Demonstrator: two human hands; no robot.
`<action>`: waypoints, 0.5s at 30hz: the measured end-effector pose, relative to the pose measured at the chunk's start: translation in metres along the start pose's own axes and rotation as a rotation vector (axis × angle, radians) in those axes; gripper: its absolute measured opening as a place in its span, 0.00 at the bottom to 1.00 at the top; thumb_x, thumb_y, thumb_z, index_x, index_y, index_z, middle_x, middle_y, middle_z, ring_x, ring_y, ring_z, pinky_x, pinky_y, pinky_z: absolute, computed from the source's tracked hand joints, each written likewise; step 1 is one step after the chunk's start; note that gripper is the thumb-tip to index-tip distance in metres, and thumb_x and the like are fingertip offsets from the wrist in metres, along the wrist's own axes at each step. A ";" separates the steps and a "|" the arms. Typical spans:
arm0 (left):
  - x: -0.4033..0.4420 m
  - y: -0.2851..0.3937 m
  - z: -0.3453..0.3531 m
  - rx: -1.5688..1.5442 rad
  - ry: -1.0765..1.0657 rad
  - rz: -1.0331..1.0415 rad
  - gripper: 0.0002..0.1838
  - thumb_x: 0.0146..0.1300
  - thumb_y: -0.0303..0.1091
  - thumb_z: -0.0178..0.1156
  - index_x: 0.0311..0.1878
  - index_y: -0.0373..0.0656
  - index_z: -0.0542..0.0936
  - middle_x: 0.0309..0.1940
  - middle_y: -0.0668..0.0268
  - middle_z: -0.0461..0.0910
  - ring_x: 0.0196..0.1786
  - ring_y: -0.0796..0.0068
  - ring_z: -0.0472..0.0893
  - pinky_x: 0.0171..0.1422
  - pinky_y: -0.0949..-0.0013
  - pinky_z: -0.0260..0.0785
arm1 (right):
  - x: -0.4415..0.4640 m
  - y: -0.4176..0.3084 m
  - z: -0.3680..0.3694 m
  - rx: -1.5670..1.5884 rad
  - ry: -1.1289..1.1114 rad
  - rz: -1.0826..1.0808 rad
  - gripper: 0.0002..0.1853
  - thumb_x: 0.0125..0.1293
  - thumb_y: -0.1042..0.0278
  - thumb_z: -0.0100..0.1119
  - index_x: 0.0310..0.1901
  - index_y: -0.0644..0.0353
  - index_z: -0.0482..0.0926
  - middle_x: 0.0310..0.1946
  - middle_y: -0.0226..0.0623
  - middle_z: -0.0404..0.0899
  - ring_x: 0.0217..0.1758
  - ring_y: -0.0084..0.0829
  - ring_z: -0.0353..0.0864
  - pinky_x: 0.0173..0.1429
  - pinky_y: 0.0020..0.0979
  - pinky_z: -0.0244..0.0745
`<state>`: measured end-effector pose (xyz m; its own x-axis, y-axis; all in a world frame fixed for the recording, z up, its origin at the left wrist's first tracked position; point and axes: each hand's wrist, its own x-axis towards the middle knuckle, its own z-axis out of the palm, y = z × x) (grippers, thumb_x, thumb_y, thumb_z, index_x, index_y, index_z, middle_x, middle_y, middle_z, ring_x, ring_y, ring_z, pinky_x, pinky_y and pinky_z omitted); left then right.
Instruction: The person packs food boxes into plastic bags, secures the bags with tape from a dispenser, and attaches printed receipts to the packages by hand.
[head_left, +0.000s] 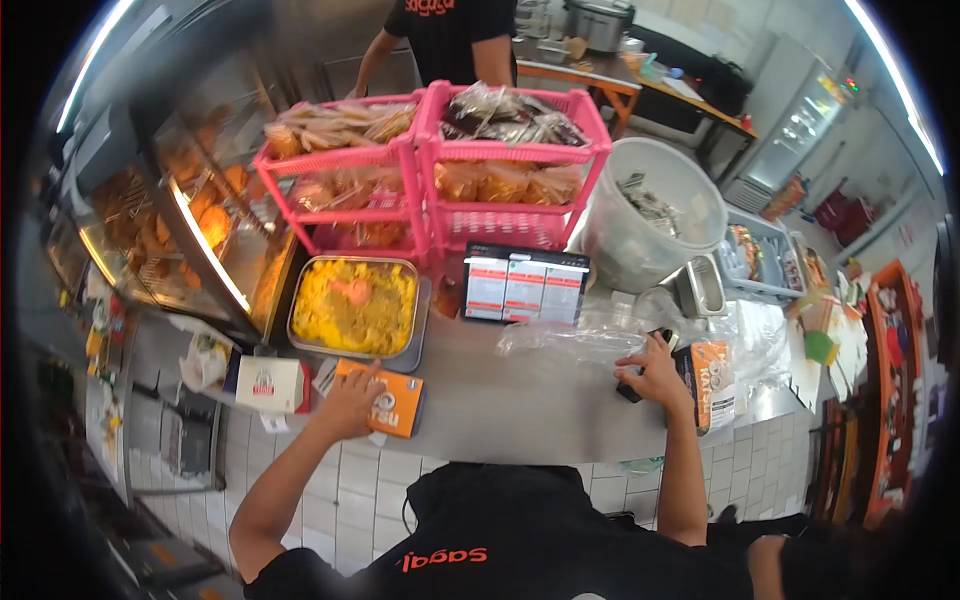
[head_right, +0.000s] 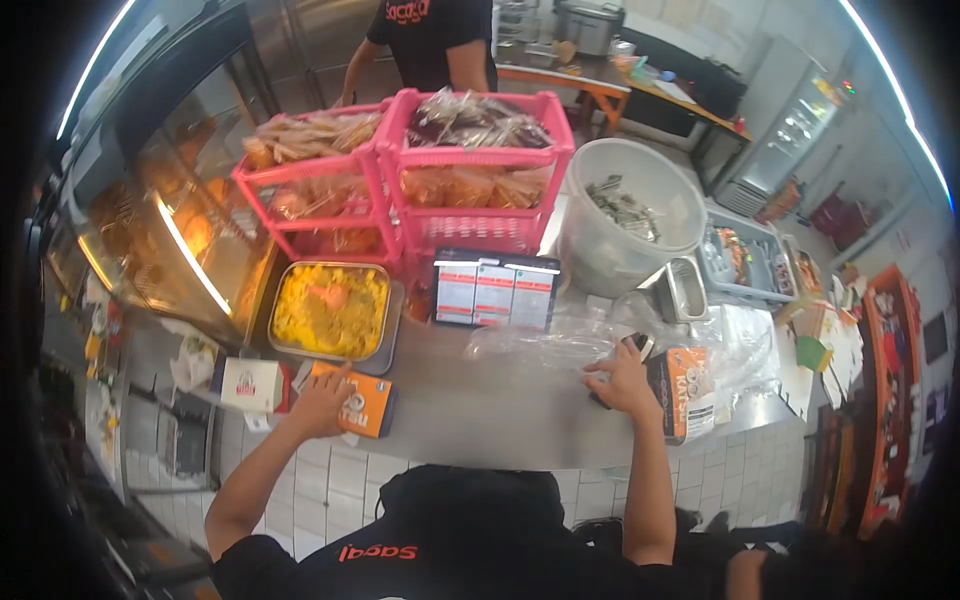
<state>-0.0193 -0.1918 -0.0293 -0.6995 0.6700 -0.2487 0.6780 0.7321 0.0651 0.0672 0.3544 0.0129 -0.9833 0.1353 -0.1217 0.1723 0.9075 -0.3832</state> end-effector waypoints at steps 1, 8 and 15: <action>0.006 -0.003 0.001 -0.005 0.036 0.045 0.42 0.35 0.44 0.77 0.58 0.44 0.71 0.71 0.47 0.58 0.71 0.46 0.61 0.72 0.48 0.55 | -0.003 -0.001 0.001 0.130 0.009 -0.022 0.12 0.54 0.56 0.71 0.41 0.43 0.88 0.71 0.56 0.60 0.76 0.64 0.49 0.75 0.53 0.52; 0.040 0.030 0.016 -0.191 0.143 0.204 0.39 0.32 0.50 0.77 0.52 0.47 0.76 0.59 0.46 0.66 0.69 0.43 0.61 0.69 0.45 0.54 | -0.058 0.021 0.008 0.520 0.543 0.438 0.15 0.63 0.57 0.66 0.35 0.63 0.84 0.42 0.40 0.82 0.44 0.28 0.80 0.44 0.29 0.74; 0.089 0.136 0.021 -0.312 0.420 0.223 0.33 0.43 0.57 0.73 0.54 0.56 0.81 0.63 0.54 0.67 0.69 0.45 0.62 0.63 0.39 0.53 | -0.116 0.054 0.092 0.450 0.490 0.645 0.22 0.65 0.50 0.66 0.42 0.66 0.83 0.23 0.28 0.76 0.24 0.20 0.70 0.30 0.25 0.66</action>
<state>0.0151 -0.0352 -0.0625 -0.6198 0.7574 0.2052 0.7655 0.5261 0.3704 0.1961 0.3514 -0.0780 -0.5862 0.8068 -0.0740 0.6007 0.3716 -0.7079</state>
